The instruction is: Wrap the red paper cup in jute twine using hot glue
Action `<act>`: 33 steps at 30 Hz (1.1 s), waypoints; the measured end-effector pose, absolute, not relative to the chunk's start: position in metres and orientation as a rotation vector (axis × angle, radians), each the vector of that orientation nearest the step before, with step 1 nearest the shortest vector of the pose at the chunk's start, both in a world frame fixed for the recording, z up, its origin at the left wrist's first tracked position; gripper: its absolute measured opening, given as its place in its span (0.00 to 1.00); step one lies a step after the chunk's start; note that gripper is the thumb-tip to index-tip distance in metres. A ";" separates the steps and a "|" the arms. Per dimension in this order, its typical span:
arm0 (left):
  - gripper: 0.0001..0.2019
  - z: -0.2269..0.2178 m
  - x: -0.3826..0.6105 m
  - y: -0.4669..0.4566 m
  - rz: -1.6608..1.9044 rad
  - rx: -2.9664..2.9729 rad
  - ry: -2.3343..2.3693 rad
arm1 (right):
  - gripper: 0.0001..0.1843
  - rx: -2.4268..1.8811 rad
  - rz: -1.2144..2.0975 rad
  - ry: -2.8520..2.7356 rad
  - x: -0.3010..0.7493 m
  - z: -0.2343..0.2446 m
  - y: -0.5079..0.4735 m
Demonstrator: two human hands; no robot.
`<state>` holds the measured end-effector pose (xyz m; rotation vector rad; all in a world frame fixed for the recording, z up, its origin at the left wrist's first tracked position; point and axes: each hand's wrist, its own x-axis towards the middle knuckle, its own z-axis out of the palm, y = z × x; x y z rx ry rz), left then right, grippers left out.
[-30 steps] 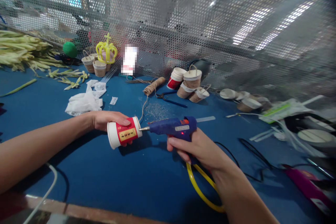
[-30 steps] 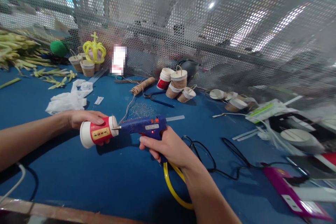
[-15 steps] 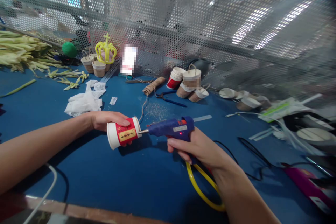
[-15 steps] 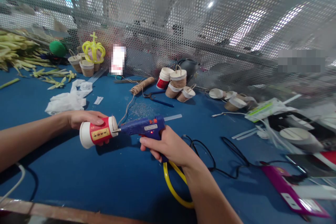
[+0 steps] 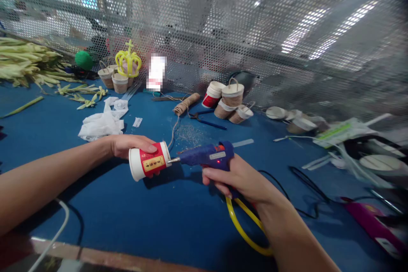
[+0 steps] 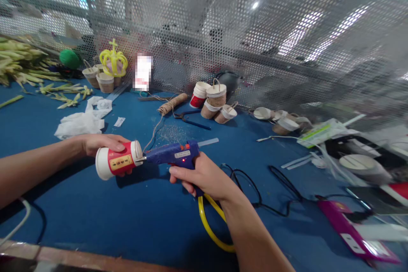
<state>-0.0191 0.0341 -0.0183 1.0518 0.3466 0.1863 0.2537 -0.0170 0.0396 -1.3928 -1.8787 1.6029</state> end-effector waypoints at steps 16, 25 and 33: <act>0.22 -0.013 -0.018 0.033 0.176 1.063 0.419 | 0.15 -1.399 1.643 -1.905 0.257 0.042 -0.015; 0.24 -0.006 -0.016 0.030 0.154 1.169 0.532 | 0.13 -1.335 1.587 -1.803 0.253 0.044 -0.019; 0.23 0.030 -0.016 0.019 0.178 1.816 0.749 | 0.13 -1.318 1.501 -1.804 0.253 0.044 -0.022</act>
